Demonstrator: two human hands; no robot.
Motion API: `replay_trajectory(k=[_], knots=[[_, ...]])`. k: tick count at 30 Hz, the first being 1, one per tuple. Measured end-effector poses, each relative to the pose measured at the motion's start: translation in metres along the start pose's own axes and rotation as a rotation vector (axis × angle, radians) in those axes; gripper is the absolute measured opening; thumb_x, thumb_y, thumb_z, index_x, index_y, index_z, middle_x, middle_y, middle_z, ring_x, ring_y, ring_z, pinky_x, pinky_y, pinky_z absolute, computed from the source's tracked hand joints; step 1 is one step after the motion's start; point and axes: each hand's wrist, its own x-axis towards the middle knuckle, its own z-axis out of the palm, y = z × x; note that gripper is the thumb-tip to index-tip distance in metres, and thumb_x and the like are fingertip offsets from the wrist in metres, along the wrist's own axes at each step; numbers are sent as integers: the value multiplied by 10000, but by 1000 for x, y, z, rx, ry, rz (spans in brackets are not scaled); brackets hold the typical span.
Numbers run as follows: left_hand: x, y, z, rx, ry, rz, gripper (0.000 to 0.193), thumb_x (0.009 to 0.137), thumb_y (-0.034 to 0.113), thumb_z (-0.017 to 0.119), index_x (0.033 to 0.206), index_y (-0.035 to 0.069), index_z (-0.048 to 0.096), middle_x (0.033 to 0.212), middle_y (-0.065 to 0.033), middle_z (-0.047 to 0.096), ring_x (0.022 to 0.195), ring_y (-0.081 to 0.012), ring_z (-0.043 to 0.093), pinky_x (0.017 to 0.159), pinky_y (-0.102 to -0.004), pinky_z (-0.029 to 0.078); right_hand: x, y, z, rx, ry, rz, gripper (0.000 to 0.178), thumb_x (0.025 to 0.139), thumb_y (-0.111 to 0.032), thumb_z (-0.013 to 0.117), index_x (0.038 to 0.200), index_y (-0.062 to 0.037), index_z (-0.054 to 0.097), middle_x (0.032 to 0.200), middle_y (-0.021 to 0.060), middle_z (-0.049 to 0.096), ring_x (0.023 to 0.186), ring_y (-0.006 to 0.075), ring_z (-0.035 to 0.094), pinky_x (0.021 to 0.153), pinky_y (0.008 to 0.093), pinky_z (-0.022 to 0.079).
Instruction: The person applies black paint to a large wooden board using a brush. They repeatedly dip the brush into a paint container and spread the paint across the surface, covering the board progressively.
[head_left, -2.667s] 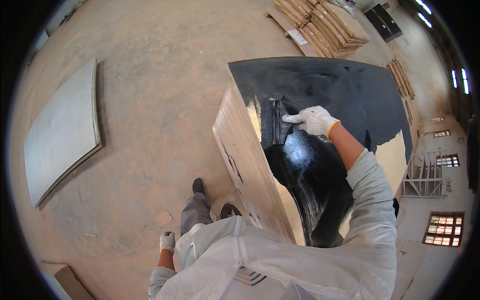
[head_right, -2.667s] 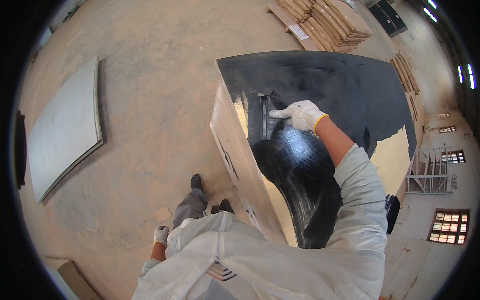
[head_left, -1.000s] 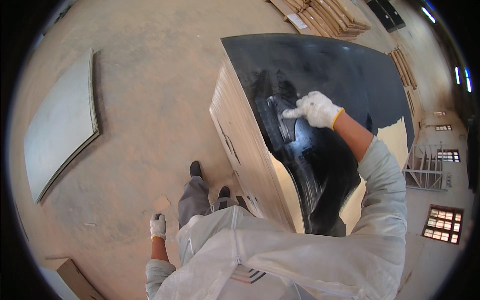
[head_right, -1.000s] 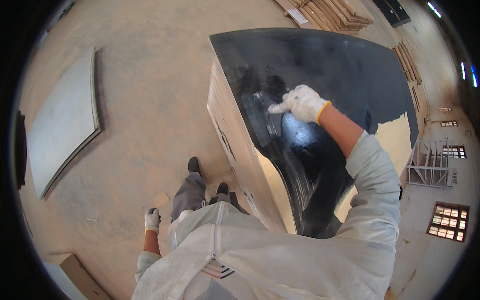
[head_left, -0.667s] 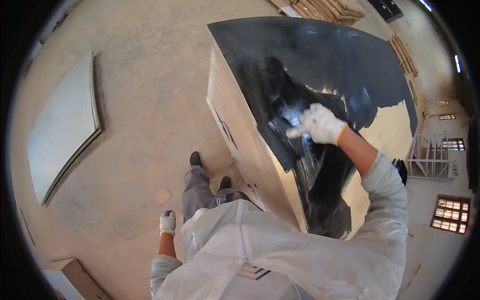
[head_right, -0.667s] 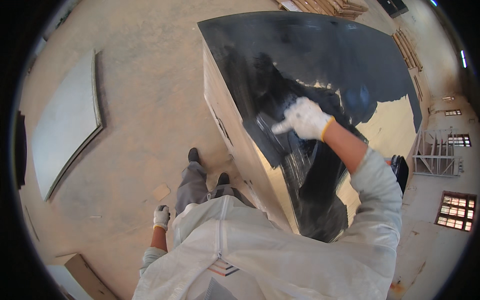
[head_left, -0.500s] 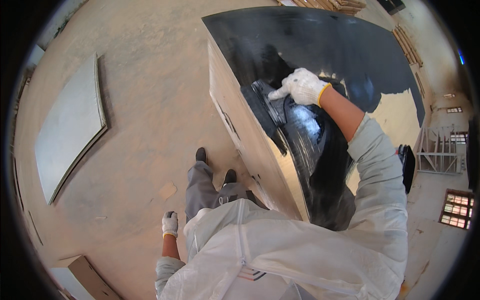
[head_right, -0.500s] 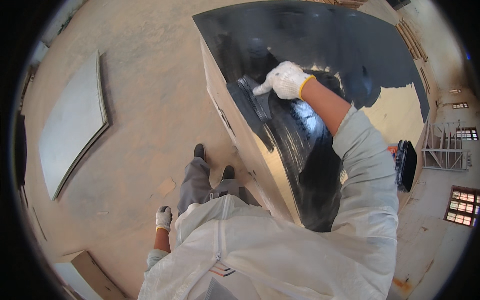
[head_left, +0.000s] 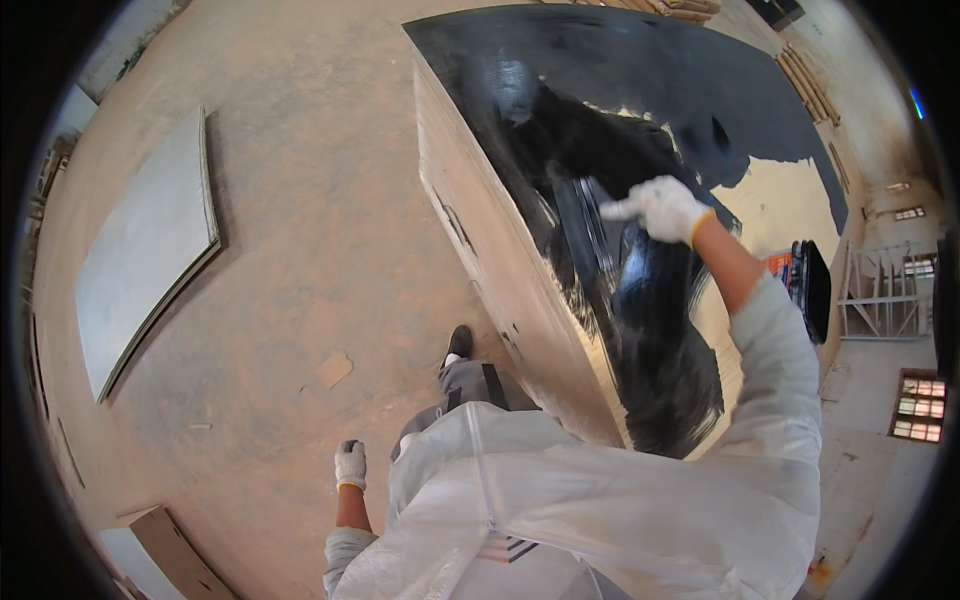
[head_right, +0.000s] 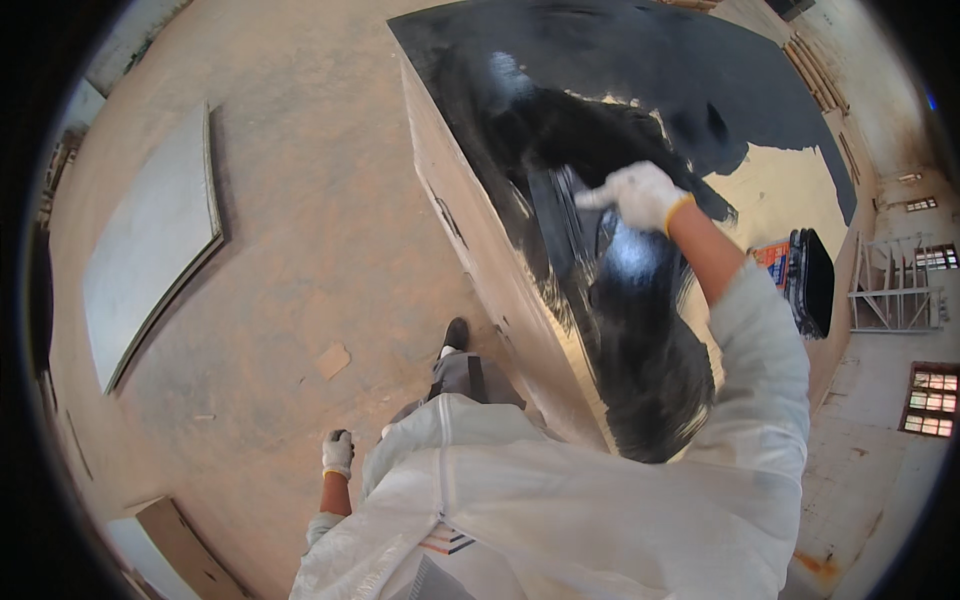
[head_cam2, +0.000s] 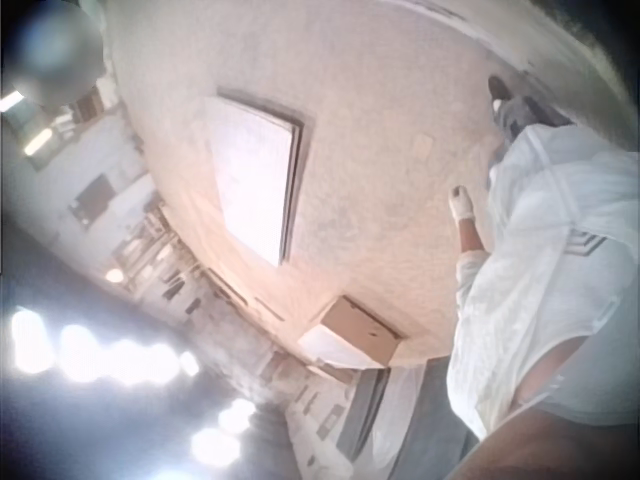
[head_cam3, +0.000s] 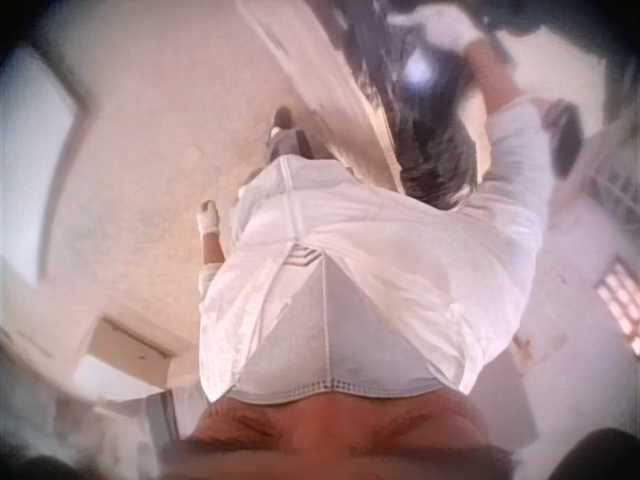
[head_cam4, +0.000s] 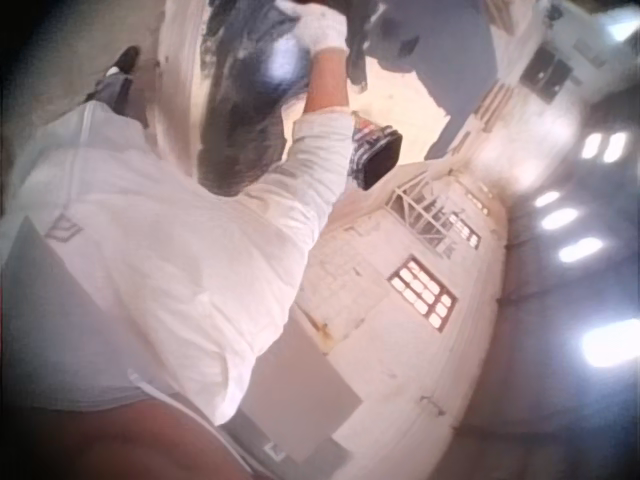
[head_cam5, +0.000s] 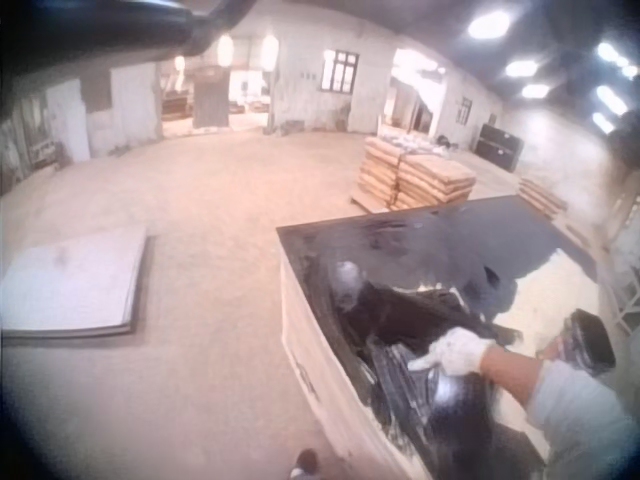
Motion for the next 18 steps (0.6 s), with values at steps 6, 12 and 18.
replay_trajectory(k=[6, 12, 18], knots=[[-27, -36, -21, -166, 109, 135, 179, 1025, 190, 668, 1136, 58, 717, 855, -50, 696, 641, -139, 633, 561, -291, 517, 1, -40, -1, -74, -39, -79, 844, 829, 96, 587, 1457, -460, 677, 1181, 146, 778, 1068, 368, 739, 958, 421, 581], [-123, -156, -6, -193, 101, -143, 206, 1008, 209, 674, 1124, 42, 710, 744, -49, 662, 570, -141, 587, 505, -305, 484, -65, -63, 7, -158, -191, -29, 798, 848, 72, 605, 1425, -471, 700, 1212, 148, 778, 1117, 365, 734, 1040, 424, 558], [-189, -214, 11, -101, 27, -348, 209, 1003, 201, 669, 1126, 35, 703, 749, -63, 669, 550, -163, 606, 473, -330, 493, -15, -64, -7, -5, -12, 79, 620, 963, -7, 658, 1398, -444, 723, 1232, 134, 783, 1072, 382, 746, 956, 403, 578]])
